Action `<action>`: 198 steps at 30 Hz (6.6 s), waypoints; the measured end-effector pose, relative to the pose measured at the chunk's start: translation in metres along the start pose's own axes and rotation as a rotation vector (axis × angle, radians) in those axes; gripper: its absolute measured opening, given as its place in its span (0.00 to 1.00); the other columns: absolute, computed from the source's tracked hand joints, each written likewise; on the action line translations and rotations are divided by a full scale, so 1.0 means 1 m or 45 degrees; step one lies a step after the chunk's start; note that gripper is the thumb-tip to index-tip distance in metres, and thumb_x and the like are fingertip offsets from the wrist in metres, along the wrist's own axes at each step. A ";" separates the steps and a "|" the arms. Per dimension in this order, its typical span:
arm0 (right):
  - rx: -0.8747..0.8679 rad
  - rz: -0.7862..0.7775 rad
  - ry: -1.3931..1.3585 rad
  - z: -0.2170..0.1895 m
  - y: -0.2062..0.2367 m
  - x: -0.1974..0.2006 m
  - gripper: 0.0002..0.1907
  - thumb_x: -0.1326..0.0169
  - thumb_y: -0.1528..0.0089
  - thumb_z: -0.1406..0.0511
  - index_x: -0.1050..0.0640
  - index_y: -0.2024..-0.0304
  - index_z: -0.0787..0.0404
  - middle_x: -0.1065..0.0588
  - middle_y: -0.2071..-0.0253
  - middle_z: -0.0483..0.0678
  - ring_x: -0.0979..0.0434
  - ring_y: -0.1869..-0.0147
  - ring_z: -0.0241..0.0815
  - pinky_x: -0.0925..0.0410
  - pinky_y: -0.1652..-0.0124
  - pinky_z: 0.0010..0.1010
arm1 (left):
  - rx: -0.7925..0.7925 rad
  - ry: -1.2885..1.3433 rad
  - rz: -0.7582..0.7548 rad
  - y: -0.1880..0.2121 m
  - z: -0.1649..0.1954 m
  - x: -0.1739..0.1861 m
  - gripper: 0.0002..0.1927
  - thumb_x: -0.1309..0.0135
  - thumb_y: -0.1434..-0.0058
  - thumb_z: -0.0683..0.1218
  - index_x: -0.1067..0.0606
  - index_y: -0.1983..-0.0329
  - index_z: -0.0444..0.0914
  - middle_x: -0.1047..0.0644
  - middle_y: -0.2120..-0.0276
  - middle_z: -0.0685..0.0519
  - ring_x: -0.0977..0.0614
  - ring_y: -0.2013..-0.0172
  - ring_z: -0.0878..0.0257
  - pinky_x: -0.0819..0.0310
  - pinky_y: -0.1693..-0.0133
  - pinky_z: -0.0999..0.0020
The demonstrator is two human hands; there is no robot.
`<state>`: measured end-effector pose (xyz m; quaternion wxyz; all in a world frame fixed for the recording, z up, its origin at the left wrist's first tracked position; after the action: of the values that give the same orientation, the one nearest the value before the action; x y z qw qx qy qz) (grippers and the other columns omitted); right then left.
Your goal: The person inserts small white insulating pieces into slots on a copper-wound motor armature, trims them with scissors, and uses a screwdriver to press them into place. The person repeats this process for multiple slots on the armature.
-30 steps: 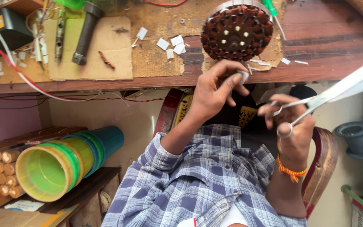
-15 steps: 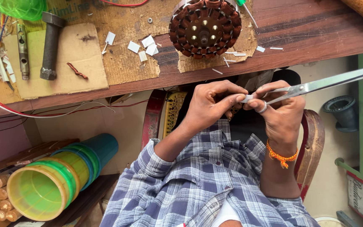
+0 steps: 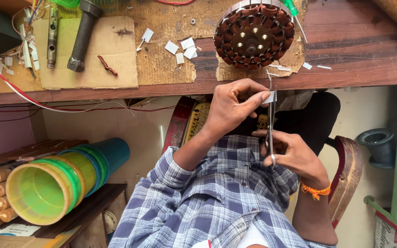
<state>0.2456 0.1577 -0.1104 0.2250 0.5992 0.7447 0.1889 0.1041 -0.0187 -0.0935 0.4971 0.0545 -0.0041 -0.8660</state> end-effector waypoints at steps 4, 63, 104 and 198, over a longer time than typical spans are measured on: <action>0.043 -0.001 -0.016 -0.006 0.002 -0.001 0.36 0.31 0.53 0.62 0.21 0.42 0.70 0.25 0.73 0.44 0.29 0.70 0.31 0.38 0.70 0.24 | 0.001 0.005 0.008 0.003 0.001 0.002 0.07 0.42 0.32 0.43 0.19 0.57 0.33 0.16 0.66 0.54 0.16 0.66 0.72 0.18 0.70 0.77; 0.082 -0.005 0.043 0.005 0.006 0.004 0.45 0.25 0.58 0.57 0.23 0.40 0.67 0.29 0.74 0.40 0.34 0.71 0.28 0.40 0.72 0.24 | -0.212 -0.010 0.069 0.014 0.002 0.006 0.07 0.36 0.37 0.44 0.16 0.57 0.39 0.18 0.60 0.53 0.18 0.55 0.67 0.20 0.53 0.73; 0.079 0.636 0.271 -0.026 0.031 0.071 0.31 0.42 0.41 0.71 0.27 0.33 0.64 0.19 0.57 0.53 0.19 0.55 0.39 0.27 0.53 0.29 | 0.017 0.633 -0.025 0.013 -0.005 0.011 0.17 0.42 0.33 0.40 0.27 0.41 0.36 0.18 0.56 0.50 0.17 0.51 0.65 0.22 0.43 0.68; 1.226 0.610 -0.320 -0.024 -0.054 -0.015 0.06 0.48 0.26 0.64 0.27 0.53 0.62 0.30 0.56 0.44 0.30 0.60 0.28 0.34 0.65 0.16 | 0.063 0.545 -0.047 0.027 0.030 -0.033 0.09 0.40 0.35 0.41 0.23 0.53 0.33 0.22 0.63 0.50 0.21 0.69 0.69 0.24 0.71 0.76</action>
<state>0.1917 0.1315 -0.1187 -0.0366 0.8050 0.5573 -0.2002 0.1406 -0.0054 -0.0594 0.4692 0.2495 0.0812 -0.8432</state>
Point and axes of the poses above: each hand's wrist, its own y-axis away from the middle knuckle, its own x-axis out of the back of the hand, z = x × y, the point moved 1 cm from there along -y, towards the middle knuckle
